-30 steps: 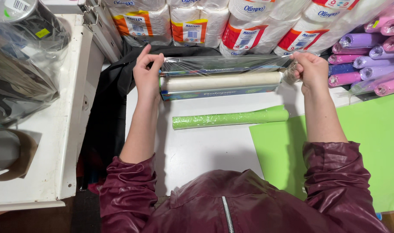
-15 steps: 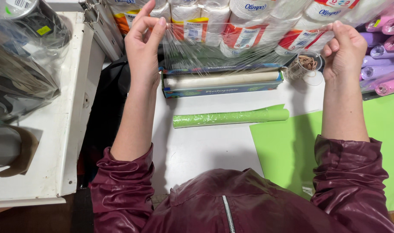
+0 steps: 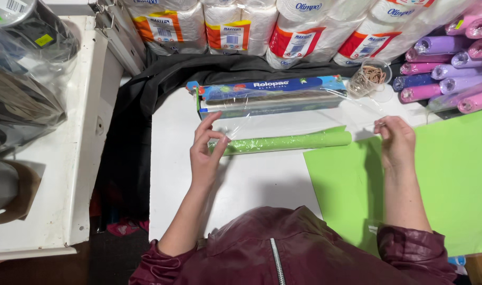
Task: The person rolls a green sheet of paper and then wraps the roll in clear plastic film from a dispenser, smoothing the film over the surface by hand.
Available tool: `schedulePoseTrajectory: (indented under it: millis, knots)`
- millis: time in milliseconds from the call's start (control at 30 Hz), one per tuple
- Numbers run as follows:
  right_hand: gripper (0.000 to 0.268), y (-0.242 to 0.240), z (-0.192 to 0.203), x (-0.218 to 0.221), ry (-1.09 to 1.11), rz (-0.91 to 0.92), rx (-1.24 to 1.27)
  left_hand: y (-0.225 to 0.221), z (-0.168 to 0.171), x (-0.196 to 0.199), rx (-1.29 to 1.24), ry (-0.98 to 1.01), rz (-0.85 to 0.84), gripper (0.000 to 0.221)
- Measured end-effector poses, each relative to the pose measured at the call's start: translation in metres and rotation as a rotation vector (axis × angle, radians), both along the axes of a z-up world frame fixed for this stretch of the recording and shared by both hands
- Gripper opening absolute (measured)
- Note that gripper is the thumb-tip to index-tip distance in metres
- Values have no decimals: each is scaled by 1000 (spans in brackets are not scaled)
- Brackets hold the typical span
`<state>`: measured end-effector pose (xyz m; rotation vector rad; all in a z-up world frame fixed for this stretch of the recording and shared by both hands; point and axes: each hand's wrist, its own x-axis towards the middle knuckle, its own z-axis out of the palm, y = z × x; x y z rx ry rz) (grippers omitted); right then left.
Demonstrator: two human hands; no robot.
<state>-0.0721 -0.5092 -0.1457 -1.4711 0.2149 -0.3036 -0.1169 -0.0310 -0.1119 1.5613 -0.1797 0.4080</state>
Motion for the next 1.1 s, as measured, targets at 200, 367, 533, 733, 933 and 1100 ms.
schedulePoseTrajectory:
  millis: [200, 367, 533, 733, 933, 1100]
  knots:
    - [16, 20, -87, -18, 62, -15, 151, 4, -37, -20, -131, 191, -64, 16]
    - [15, 46, -67, -31, 23, 102, 235, 9, -35, -38, -111, 220, -18, 20]
    - [14, 8, -71, -66, -19, 72, 212, 14, -67, -64, -67, 293, 45, 15]
    - [15, -6, -93, -99, 104, 51, 88, 1, -78, -94, -25, 447, 109, 13]
    - [15, 13, -82, -106, 239, -25, 3, 2, -83, -95, 142, 551, 150, 16]
    - [15, 36, -61, -110, 342, -54, -174, 2, -61, -92, 518, 539, 232, 15]
